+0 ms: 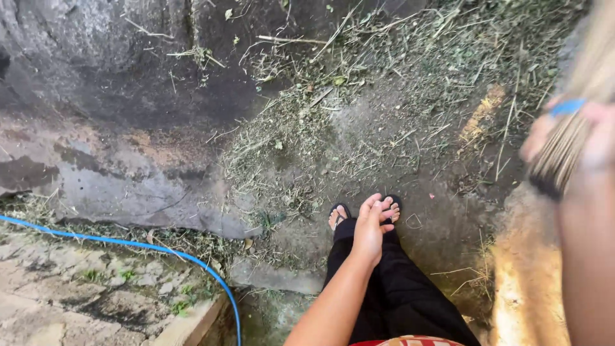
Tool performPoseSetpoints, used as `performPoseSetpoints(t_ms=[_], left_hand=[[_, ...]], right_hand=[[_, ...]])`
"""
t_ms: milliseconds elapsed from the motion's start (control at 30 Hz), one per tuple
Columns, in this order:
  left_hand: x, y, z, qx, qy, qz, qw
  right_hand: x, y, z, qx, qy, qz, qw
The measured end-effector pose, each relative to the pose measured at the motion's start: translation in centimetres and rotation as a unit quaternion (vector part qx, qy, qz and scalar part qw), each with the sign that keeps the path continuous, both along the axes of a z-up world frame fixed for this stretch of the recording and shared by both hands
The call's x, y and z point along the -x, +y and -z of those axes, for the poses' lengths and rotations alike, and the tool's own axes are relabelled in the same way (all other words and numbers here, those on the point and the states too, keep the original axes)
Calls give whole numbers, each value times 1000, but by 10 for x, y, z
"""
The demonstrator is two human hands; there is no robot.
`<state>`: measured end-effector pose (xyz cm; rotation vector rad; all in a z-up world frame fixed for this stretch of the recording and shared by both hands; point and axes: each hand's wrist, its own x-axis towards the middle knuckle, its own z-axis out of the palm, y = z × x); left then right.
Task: Sweeping dried grass and debris off large rocks and a stone pathway using a handheld broom.
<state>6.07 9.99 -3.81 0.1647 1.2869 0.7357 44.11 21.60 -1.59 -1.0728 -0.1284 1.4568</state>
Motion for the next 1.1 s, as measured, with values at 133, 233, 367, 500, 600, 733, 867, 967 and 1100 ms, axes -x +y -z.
performPoseSetpoints(t_ms=[133, 233, 367, 500, 600, 733, 867, 967, 1100], left_hand=[[-11, 3, -2, 4, 29, -34, 999], [-3, -12, 24, -55, 130, -64, 988], [21, -34, 32, 73, 263, -58, 960], [17, -59, 36, -25, 441, 94, 892], [-7, -57, 40, -120, 389, 68, 911], [-49, -42, 18, -102, 171, 4, 980], [-66, -50, 17, -152, 43, -91, 983], [-54, -69, 45, -33, 282, -10, 959], [-31, -67, 50, 102, 270, -43, 956]], right_hand=[[134, -118, -21, 207, 122, -168, 956], [205, -225, 11, 325, 256, -271, 869], [222, -271, 77, 411, 324, -332, 785], [88, -211, 106, 403, 425, -294, 756], [22, -163, 77, 315, 147, -176, 921], [63, -164, 40, 290, -38, -129, 948], [148, -228, 8, 294, 84, -206, 929], [197, -249, 54, 398, 147, -330, 843], [147, -153, 109, 390, 216, -381, 810]])
